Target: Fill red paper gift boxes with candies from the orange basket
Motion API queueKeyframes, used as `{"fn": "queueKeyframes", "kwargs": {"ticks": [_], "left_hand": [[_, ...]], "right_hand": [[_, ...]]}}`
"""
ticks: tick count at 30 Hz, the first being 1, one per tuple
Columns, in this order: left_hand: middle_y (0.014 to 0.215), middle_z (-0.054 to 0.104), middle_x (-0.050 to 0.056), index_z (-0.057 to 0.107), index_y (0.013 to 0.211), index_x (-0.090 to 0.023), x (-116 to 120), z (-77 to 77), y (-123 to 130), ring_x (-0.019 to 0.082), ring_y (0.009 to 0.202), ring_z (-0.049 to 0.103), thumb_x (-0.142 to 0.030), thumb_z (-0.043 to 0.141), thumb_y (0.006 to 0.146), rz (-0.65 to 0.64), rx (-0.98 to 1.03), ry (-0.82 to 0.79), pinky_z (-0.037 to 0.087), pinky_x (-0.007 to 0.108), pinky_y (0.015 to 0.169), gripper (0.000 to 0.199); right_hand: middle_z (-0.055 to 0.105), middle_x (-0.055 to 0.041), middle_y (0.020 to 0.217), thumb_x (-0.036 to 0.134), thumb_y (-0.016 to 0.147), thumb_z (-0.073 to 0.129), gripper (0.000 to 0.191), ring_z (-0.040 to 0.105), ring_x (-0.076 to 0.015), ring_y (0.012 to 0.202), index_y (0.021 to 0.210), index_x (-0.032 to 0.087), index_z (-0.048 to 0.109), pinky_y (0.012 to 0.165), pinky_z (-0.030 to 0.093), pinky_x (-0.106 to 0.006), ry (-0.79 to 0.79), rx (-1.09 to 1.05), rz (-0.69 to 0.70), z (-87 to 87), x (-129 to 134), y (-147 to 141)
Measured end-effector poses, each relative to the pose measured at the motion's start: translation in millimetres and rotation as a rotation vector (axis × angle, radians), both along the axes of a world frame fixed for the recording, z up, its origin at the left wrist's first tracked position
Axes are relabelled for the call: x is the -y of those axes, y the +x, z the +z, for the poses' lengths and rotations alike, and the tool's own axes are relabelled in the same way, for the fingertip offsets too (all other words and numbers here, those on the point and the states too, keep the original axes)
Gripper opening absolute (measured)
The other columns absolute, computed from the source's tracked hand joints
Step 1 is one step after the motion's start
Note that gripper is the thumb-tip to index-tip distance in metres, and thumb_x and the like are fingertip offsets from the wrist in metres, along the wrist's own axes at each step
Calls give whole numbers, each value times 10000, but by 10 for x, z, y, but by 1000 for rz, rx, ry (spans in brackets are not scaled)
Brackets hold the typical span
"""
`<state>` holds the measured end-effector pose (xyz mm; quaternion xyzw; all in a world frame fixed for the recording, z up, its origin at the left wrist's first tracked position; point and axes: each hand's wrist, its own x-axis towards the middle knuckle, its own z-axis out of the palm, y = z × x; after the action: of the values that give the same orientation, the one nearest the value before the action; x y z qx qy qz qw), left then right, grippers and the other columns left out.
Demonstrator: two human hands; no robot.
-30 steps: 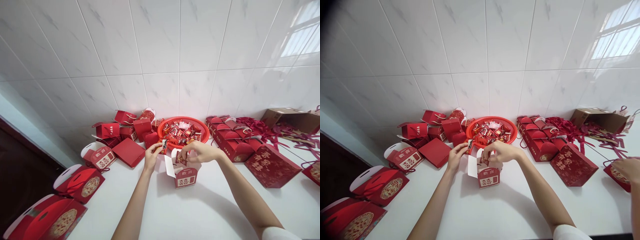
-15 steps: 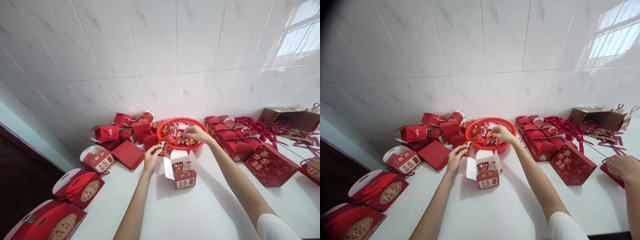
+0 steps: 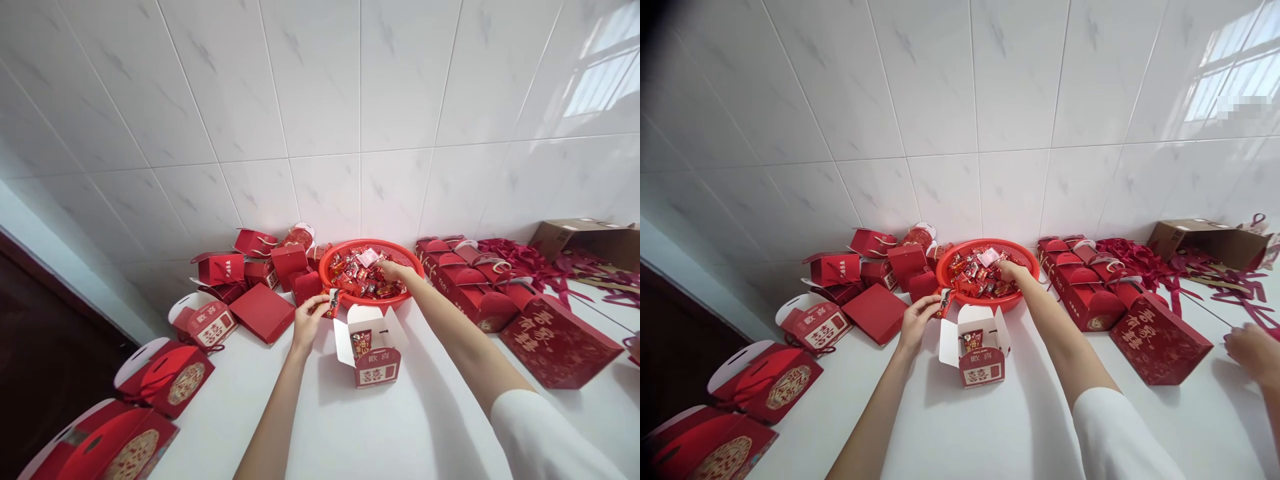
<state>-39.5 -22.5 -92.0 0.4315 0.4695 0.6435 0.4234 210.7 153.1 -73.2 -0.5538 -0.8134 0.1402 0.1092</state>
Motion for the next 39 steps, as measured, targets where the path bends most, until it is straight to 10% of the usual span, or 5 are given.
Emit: {"fn": "queueKeyframes", "kwargs": {"ticks": [11, 19, 32, 39], "left_hand": [[845, 765, 64, 783, 764, -184, 7, -10, 1, 219, 845, 670, -308, 796, 582, -32, -7, 22, 509, 334, 834, 221], [875, 768, 69, 780, 787, -171, -3, -37, -8, 216, 853, 674, -318, 786, 601, -53, -21, 30, 511, 329, 825, 237], [875, 768, 63, 774, 787, -174, -19, -49, -6, 216, 862, 675, -332, 811, 580, -48, 1, 25, 518, 342, 835, 263], [918, 750, 63, 780, 844, -191, 49, 27, 28, 226, 920, 672, -402, 806, 655, -63, -27, 224, 521, 347, 862, 285]], "right_hand": [[617, -92, 1251, 340, 967, 602, 297, 632, -213, 1065, 1224, 191, 613, 903, 551, -414, -205, 148, -114, 86, 132, -68], [685, -42, 892, 323, 897, 679, 191, 655, -179, 832, 901, 133, 661, 749, 541, -308, -168, -160, -121, 161, 225, -93], [691, -28, 852, 472, 781, 736, 366, 628, -158, 745, 985, 170, 717, 700, 517, -302, -320, -754, 471, 607, 1227, 101], [687, -58, 990, 473, 860, 671, 330, 668, -206, 932, 1024, 187, 680, 833, 559, -362, -135, -839, 442, 600, 1608, -42]]}}
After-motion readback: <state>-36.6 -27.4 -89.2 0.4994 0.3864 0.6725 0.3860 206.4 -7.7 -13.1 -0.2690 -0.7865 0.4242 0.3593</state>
